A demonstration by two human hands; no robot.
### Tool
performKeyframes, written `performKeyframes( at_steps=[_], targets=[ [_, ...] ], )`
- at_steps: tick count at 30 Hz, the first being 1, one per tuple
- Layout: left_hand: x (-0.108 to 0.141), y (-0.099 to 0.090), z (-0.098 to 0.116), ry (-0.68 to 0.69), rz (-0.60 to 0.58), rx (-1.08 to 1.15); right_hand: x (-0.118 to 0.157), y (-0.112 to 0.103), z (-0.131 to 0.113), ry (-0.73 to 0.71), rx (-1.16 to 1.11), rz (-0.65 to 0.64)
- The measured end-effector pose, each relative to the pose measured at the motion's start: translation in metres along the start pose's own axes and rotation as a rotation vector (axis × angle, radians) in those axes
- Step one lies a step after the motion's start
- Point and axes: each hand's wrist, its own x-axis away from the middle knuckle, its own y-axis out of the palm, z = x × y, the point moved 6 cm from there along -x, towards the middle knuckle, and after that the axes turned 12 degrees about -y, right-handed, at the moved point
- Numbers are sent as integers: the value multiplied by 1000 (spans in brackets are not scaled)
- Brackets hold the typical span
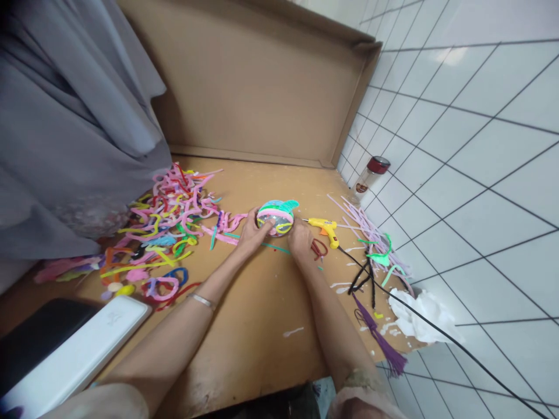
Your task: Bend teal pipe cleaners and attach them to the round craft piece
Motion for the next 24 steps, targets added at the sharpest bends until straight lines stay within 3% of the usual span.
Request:
performKeyframes(
  at_steps=[12,20,24],
  targets=[
    [-3,1,-5,35,2,41,-1,5,0,32,-11,58],
    [0,1,-5,40,-15,64,3,1,9,-105,-243,287],
    [0,1,-5,56,-21,70,5,1,10,-135,-316,329]
  ],
)
